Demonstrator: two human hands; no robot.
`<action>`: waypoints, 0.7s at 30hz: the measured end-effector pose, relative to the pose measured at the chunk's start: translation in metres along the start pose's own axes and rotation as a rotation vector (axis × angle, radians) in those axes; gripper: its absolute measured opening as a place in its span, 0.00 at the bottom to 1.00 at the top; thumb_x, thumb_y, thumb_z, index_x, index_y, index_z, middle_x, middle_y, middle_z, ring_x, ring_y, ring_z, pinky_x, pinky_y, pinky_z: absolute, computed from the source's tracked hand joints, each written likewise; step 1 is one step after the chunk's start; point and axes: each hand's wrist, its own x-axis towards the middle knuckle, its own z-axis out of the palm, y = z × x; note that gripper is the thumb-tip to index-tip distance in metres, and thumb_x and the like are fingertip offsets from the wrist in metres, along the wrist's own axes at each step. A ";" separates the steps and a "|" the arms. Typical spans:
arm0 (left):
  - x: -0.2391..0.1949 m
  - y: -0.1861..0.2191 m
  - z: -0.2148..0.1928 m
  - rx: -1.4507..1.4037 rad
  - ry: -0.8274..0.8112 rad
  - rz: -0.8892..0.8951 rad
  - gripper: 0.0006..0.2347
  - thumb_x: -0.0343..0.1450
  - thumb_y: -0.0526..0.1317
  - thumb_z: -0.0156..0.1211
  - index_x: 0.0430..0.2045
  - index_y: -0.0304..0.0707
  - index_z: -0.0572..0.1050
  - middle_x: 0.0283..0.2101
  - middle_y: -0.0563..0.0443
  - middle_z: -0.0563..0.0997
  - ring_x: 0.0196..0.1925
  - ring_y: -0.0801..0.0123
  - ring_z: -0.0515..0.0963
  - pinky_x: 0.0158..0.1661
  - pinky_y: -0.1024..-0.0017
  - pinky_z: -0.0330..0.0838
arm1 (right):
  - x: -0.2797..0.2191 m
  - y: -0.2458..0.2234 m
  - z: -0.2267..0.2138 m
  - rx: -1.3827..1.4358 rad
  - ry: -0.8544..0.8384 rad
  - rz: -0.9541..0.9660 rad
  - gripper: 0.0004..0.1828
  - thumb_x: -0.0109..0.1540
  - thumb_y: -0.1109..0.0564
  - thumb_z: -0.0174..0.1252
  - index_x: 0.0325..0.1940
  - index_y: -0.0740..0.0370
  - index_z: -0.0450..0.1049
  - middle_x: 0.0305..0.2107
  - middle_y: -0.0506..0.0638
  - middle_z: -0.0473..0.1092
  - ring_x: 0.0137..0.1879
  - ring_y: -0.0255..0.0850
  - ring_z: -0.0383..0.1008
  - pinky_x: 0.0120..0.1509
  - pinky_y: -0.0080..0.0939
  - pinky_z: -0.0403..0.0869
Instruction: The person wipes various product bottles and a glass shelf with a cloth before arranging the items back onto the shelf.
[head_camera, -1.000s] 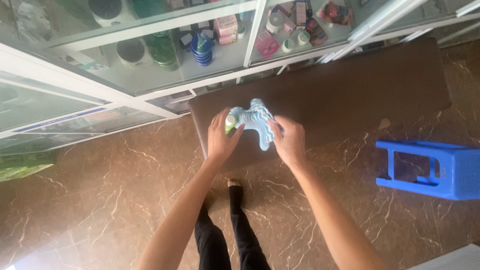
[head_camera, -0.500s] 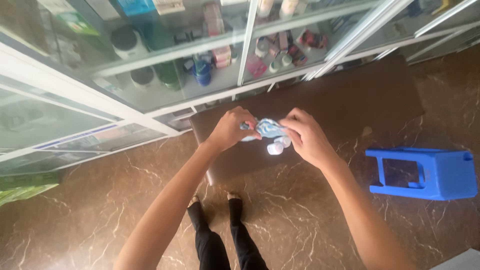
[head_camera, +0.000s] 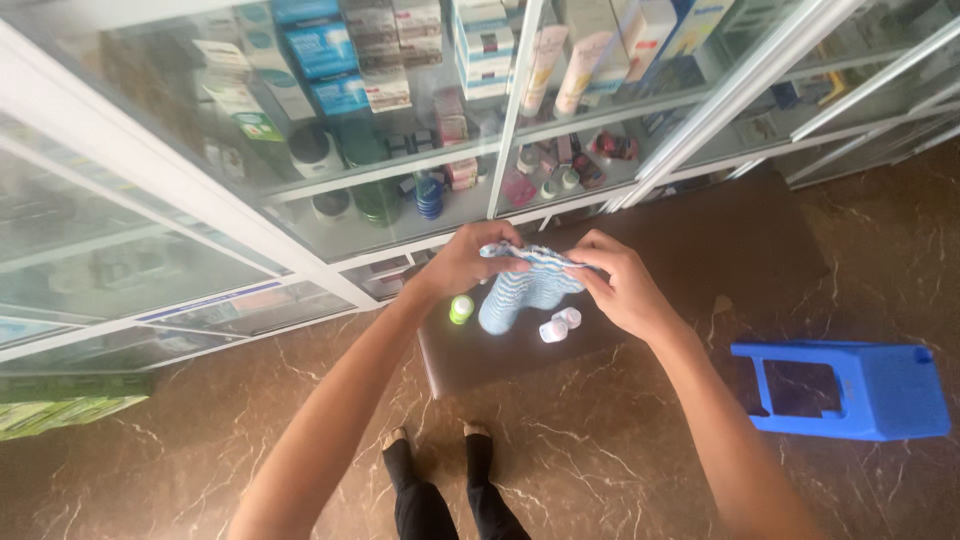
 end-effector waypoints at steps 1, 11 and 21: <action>-0.004 0.007 -0.003 0.034 0.013 0.081 0.12 0.64 0.40 0.73 0.37 0.36 0.79 0.36 0.52 0.84 0.38 0.70 0.78 0.38 0.70 0.71 | 0.001 -0.004 -0.003 -0.001 -0.016 0.005 0.08 0.62 0.65 0.61 0.45 0.70 0.77 0.33 0.52 0.70 0.36 0.41 0.71 0.41 0.39 0.70; -0.042 0.073 -0.044 0.775 -0.167 -0.081 0.23 0.69 0.58 0.61 0.43 0.34 0.80 0.44 0.39 0.85 0.52 0.54 0.83 0.53 0.60 0.73 | 0.000 -0.008 -0.038 0.236 0.002 0.222 0.12 0.66 0.55 0.60 0.48 0.66 0.78 0.34 0.47 0.73 0.37 0.30 0.68 0.39 0.34 0.68; -0.052 0.043 -0.048 -0.284 -0.281 -0.186 0.39 0.64 0.50 0.73 0.67 0.39 0.56 0.66 0.46 0.71 0.68 0.67 0.70 0.67 0.63 0.57 | 0.018 0.019 -0.018 1.296 0.240 0.417 0.20 0.70 0.49 0.50 0.63 0.58 0.69 0.51 0.49 0.74 0.57 0.39 0.76 0.63 0.44 0.75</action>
